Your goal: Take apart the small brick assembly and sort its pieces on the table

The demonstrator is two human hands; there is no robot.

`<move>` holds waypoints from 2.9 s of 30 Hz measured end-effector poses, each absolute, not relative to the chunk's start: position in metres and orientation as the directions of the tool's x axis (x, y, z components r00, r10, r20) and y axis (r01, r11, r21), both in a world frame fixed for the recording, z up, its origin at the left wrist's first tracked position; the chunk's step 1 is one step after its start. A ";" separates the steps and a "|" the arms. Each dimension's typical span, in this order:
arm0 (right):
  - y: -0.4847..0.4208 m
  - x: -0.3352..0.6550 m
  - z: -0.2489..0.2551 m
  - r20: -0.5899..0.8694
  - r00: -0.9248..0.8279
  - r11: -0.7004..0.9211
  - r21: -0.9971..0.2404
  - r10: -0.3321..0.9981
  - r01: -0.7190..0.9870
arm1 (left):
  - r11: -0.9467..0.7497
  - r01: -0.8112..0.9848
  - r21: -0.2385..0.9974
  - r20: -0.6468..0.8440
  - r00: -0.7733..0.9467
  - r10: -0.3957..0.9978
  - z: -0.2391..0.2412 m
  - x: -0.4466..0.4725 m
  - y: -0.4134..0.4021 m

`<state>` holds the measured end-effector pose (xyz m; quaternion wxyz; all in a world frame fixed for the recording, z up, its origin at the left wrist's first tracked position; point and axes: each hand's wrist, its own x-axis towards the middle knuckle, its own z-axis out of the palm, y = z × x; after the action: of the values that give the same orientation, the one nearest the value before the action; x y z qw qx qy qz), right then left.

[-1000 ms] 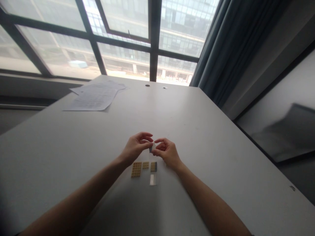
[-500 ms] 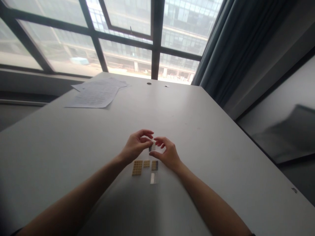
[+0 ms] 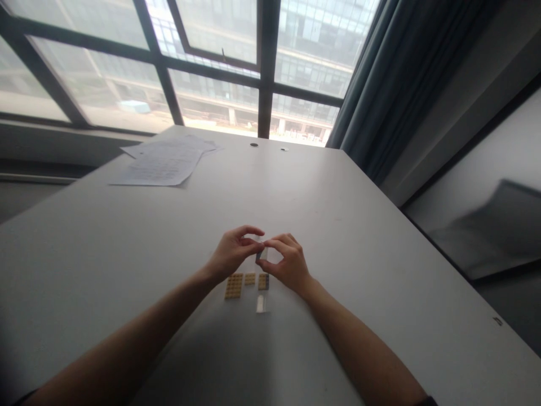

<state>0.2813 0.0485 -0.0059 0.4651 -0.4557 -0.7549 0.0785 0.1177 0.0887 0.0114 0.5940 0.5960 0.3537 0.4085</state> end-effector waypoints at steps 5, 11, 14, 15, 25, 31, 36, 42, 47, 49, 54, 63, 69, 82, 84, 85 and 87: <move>0.040 0.298 0.003 0.604 -0.181 0.560 -0.529 0.776 0.638 | -0.213 0.100 0.972 0.173 0.308 0.935 0.015 0.104 0.097; 0.013 0.325 -0.010 0.348 -0.293 0.448 -0.558 0.890 0.698 | -0.534 0.500 0.681 0.525 0.175 0.833 0.003 0.051 0.113; 0.004 0.325 -0.015 0.274 -0.285 0.391 -0.527 0.918 0.755 | -0.598 0.604 0.527 0.550 0.294 0.782 -0.008 0.032 0.113; 0.002 0.324 -0.015 0.260 -0.283 0.380 -0.516 0.923 0.767 | -0.619 0.611 0.494 0.544 0.338 0.768 -0.011 0.029 0.112; -0.002 0.317 -0.012 0.214 -0.172 0.260 -0.507 0.962 0.822 | -0.696 0.600 0.395 0.558 0.445 0.701 -0.017 0.028 0.104; -0.009 0.312 -0.014 0.222 -0.177 0.266 -0.486 0.959 0.832 | -0.707 0.618 0.344 0.558 0.471 0.683 -0.020 0.020 0.102; -0.011 0.315 -0.010 0.194 -0.205 0.275 -0.484 0.959 0.831 | -0.714 0.613 0.338 0.567 0.474 0.674 -0.020 0.015 0.100; -0.007 0.339 -0.008 0.173 -0.289 0.337 -0.491 0.941 0.803 | -0.715 0.615 0.332 0.546 0.493 0.677 -0.021 0.014 0.099; -0.005 0.348 -0.008 0.219 -0.294 0.365 -0.476 0.930 0.800 | -0.699 0.625 0.348 0.540 0.476 0.694 -0.019 0.015 0.099; -0.006 0.345 -0.009 0.243 -0.276 0.363 -0.484 0.930 0.796 | -0.692 0.632 0.350 0.540 0.468 0.700 -0.019 0.015 0.099; -0.008 0.330 -0.008 0.245 -0.322 0.401 -0.438 0.915 0.805 | -0.671 0.649 0.358 0.544 0.439 0.715 -0.019 0.014 0.099; -0.006 0.327 -0.008 0.221 -0.339 0.403 -0.439 0.915 0.803 | -0.662 0.657 0.361 0.527 0.442 0.726 -0.021 0.014 0.100; -0.006 0.324 -0.008 0.229 -0.332 0.402 -0.441 0.915 0.803 | -0.667 0.654 0.358 0.536 0.441 0.720 -0.020 0.014 0.100; -0.003 0.352 -0.009 0.238 -0.213 0.302 -0.446 0.948 0.843 | -0.608 0.719 0.336 0.531 0.388 0.753 -0.022 0.015 0.102; -0.006 0.352 -0.008 0.228 -0.229 0.310 -0.438 0.946 0.844 | -0.581 0.743 0.332 0.526 0.366 0.768 -0.021 0.016 0.102; -0.008 0.352 -0.008 0.229 -0.233 0.313 -0.434 0.945 0.845 | -0.568 0.753 0.333 0.524 0.354 0.775 -0.020 0.016 0.102; -0.014 0.352 -0.008 0.231 -0.247 0.326 -0.426 0.941 0.844 | -0.550 0.764 0.337 0.519 0.337 0.786 -0.020 0.015 0.102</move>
<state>0.3522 -0.0141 -0.0077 0.2259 -0.5707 -0.7821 0.1073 0.0154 0.1018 -0.0202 0.0165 0.8174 0.4741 0.3267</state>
